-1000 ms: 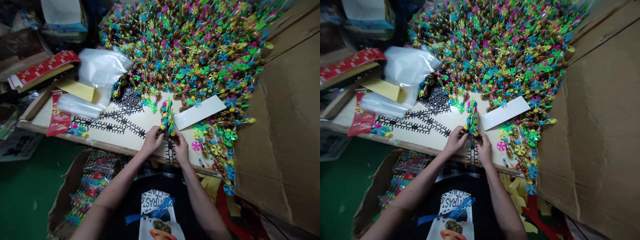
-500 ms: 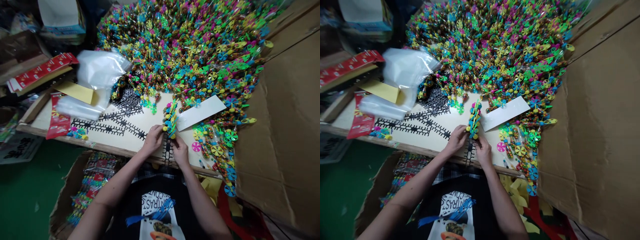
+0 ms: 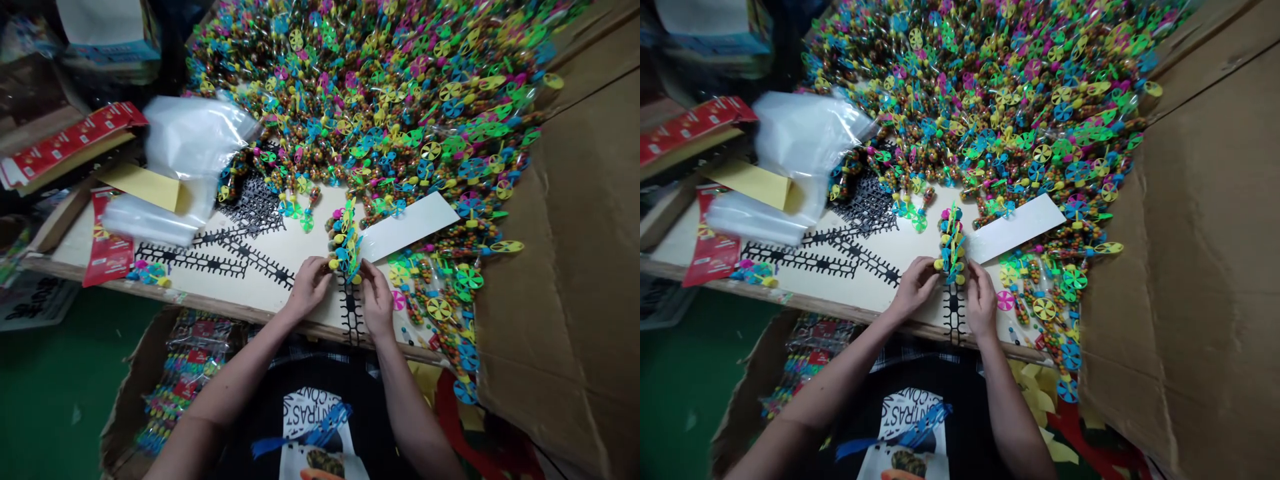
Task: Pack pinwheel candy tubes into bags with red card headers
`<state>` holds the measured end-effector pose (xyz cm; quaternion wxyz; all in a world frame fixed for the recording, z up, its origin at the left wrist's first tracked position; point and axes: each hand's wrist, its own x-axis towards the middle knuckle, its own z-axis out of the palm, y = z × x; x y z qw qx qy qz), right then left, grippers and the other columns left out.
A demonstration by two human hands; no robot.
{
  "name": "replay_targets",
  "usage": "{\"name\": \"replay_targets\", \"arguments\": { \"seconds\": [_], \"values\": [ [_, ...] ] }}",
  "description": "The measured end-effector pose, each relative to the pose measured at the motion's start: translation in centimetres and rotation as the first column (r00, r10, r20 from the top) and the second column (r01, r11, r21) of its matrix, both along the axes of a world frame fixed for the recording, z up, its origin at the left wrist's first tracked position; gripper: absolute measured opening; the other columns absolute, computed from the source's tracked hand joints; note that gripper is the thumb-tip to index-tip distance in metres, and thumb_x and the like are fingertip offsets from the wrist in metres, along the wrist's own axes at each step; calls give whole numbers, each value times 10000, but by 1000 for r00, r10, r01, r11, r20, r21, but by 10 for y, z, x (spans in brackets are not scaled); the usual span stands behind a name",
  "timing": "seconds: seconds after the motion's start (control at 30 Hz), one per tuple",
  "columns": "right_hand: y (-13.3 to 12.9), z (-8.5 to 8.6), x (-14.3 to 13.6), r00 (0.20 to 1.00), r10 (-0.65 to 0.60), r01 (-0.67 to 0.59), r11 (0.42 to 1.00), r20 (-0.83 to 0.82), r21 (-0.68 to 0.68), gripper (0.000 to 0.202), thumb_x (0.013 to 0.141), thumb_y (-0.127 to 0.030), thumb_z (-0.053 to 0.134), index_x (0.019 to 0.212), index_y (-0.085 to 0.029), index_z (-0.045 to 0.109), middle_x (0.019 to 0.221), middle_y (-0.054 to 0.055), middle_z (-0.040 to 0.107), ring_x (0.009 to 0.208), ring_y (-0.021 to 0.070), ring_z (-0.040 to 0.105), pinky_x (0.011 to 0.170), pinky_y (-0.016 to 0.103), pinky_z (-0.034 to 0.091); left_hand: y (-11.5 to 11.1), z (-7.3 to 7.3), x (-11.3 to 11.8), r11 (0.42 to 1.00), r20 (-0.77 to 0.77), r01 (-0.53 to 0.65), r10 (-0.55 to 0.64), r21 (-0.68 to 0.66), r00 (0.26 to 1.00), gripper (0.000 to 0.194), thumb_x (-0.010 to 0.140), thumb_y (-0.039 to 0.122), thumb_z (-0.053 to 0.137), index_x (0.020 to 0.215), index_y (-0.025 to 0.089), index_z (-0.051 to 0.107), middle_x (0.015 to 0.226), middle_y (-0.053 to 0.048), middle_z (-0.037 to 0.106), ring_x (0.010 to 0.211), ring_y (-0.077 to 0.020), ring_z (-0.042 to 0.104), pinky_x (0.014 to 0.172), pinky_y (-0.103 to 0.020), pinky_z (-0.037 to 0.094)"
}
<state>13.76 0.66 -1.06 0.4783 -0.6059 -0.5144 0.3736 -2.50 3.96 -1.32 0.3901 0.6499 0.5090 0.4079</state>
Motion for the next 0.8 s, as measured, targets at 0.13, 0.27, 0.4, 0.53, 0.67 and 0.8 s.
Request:
{"name": "replay_targets", "arguments": {
  "seconds": [0.13,0.27,0.4,0.53,0.67,0.8],
  "values": [
    [7,5,-7,988,102,-101,995,-120,11,503,929,-473,375,1346,-207,463,1367,75,510,1291,210,445,1081,389,372,1,-1,3,998,47,-37,39,-46,998,184,792,166,564,975,186,576,936,-72,649,889,-192,610,811,-325,485],
    [6,9,-10,982,176,-176,984,-61,16,581,923,-547,336,1380,-202,434,1409,64,468,1335,220,387,1118,389,317,3,-1,5,999,54,-31,32,-30,998,123,801,182,556,922,184,580,898,-70,650,869,-191,608,792,-318,481],
    [4,7,-14,982,189,-189,982,-24,22,577,940,-530,289,1385,-190,429,1402,71,475,1338,214,385,1121,395,315,2,-1,7,999,-1,-35,35,34,999,103,805,171,532,898,194,570,885,-63,651,847,-181,603,771,-305,476],
    [4,11,-17,972,232,-233,972,38,14,570,949,-516,265,1397,-194,409,1406,65,470,1354,204,359,1131,404,299,2,0,9,991,-150,-23,43,134,988,118,807,140,497,886,200,561,876,-61,661,847,-191,604,773,-322,465],
    [5,14,-8,958,273,-274,962,91,-3,521,955,-477,282,1369,-209,451,1381,60,500,1337,202,387,1123,408,315,2,6,4,985,-268,52,-5,166,963,123,818,134,510,901,196,575,905,-70,684,863,-205,620,785,-347,461],
    [26,16,16,971,144,-152,988,193,27,455,945,-432,344,1279,-201,549,1317,76,561,1242,203,501,1058,389,399,17,17,-19,979,-276,182,-150,93,949,168,819,176,572,981,210,603,919,-55,693,849,-181,637,757,-304,492]
  ]
}}
